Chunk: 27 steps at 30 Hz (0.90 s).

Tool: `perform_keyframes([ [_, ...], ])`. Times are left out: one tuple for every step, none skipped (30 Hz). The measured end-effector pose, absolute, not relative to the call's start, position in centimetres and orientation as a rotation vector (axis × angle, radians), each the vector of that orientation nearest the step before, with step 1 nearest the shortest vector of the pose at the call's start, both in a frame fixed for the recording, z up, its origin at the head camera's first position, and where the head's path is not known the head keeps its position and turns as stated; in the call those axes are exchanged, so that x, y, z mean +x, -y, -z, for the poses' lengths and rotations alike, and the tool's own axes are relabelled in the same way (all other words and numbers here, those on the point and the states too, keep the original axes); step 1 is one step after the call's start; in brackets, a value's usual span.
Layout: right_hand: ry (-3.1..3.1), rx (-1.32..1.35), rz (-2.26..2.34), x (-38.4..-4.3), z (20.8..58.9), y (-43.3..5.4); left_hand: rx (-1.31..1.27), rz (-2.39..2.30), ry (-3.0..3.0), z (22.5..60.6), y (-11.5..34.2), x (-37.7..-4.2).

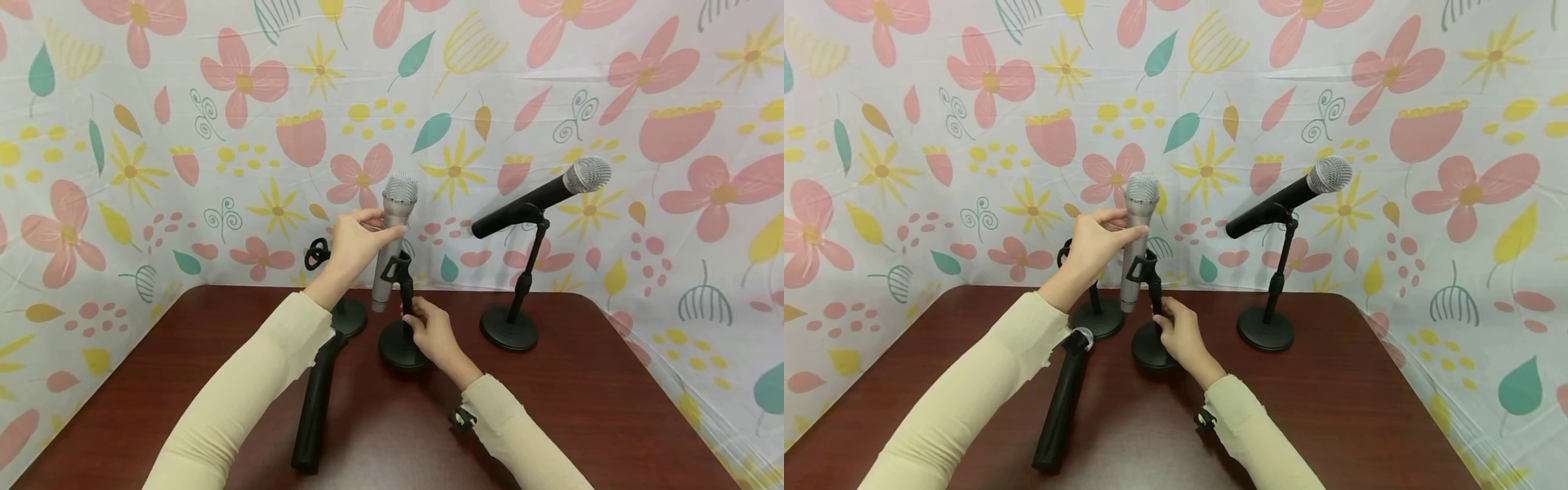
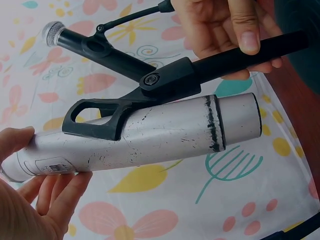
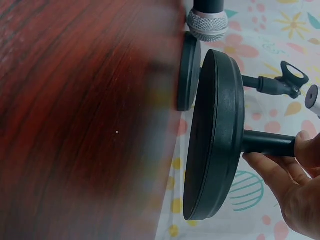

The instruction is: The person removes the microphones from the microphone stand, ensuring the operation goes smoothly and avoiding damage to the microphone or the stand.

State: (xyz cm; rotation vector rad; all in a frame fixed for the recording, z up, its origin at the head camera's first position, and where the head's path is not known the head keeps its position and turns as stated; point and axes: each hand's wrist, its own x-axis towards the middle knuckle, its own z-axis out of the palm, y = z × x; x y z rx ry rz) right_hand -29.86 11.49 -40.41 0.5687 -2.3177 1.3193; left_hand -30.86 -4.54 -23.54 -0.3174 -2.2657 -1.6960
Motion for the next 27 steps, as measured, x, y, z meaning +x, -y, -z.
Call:
perform_keyframes([
  [2.32, 0.566, -1.322, -29.85, 40.44, -11.48, -0.313, 1.699, 2.264, 23.52, 4.55, -30.85],
  [2.322, 0.565, -1.326, -29.83, 40.45, -11.47, -0.31, 1.701, 2.26, 23.51, 4.57, -30.84],
  [2.324, 0.565, -1.329, -29.81, 40.47, -11.47, -0.309, 1.701, 2.257, 23.5, 4.58, -30.84],
  [2.326, 0.564, -1.333, -29.81, 40.49, -11.46, -0.308, 1.704, 2.251, 23.49, 4.61, -30.84],
  [2.33, 0.563, -1.336, -29.8, 40.49, -11.46, -0.307, 1.705, 2.246, 23.47, 4.63, -30.84],
  [2.334, 0.561, -1.339, -29.77, 40.49, -11.46, -0.306, 1.707, 2.242, 23.46, 4.65, -30.84],
  [2.338, 0.559, -1.343, -29.74, 40.49, -11.47, -0.304, 1.708, 2.239, 23.44, 4.68, -30.85],
  [2.341, 0.558, -1.346, -29.7, 40.48, -11.48, -0.302, 1.716, 2.234, 23.44, 4.72, -30.87],
  [2.344, 0.557, -1.35, -29.66, 40.47, -11.5, -0.298, 1.72, 2.229, 23.42, 4.75, -30.87],
  [2.348, 0.556, -1.35, -29.61, 40.46, -11.51, -0.292, 1.726, 2.225, 23.41, 4.78, -30.88],
  [2.351, 0.555, -1.351, -29.56, 40.44, -11.52, -0.285, 1.733, 2.222, 23.38, 4.8, -30.87],
  [2.353, 0.555, -1.354, -29.5, 40.43, -11.53, -0.278, 1.74, 2.218, 23.36, 4.83, -30.88],
  [2.354, 0.556, -1.356, -29.46, 40.42, -11.54, -0.271, 1.744, 2.217, 23.34, 4.87, -30.89],
  [2.355, 0.56, -1.355, -29.46, 40.43, -11.54, -0.268, 1.747, 2.212, 23.31, 4.88, -30.89],
  [2.356, 0.564, -1.356, -29.45, 40.42, -11.54, -0.267, 1.747, 2.208, 23.27, 4.9, -30.92],
  [2.357, 0.567, -1.358, -29.46, 40.4, -11.53, -0.264, 1.744, 2.209, 23.25, 4.93, -30.96],
  [2.356, 0.572, -1.362, -29.48, 40.37, -11.53, -0.261, 1.743, 2.208, 23.21, 4.96, -30.99],
  [2.356, 0.576, -1.362, -29.51, 40.36, -11.52, -0.26, 1.738, 2.206, 23.16, 4.98, -31.03],
  [2.354, 0.585, -1.361, -29.58, 40.35, -11.51, -0.263, 1.734, 2.201, 23.1, 5.01, -31.05],
  [2.354, 0.589, -1.36, -29.63, 40.32, -11.49, -0.265, 1.732, 2.194, 23.04, 5.05, -31.07],
  [2.356, 0.588, -1.362, -29.65, 40.27, -11.49, -0.264, 1.728, 2.189, 22.98, 5.1, -31.09],
  [2.36, 0.587, -1.358, -29.7, 40.25, -11.48, -0.265, 1.724, 2.185, 22.92, 5.13, -31.1],
  [2.362, 0.584, -1.354, -29.72, 40.21, -11.47, -0.269, 1.724, 2.178, 22.86, 5.15, -31.1],
  [2.365, 0.581, -1.352, -29.74, 40.19, -11.47, -0.272, 1.722, 2.172, 22.8, 5.18, -31.11],
  [2.368, 0.579, -1.354, -29.74, 40.16, -11.47, -0.274, 1.724, 2.168, 22.75, 5.2, -31.12],
  [2.372, 0.575, -1.353, -29.75, 40.15, -11.47, -0.273, 1.725, 2.165, 22.71, 5.21, -31.14],
  [2.375, 0.574, -1.356, -29.75, 40.13, -11.47, -0.274, 1.725, 2.162, 22.67, 5.21, -31.16],
])
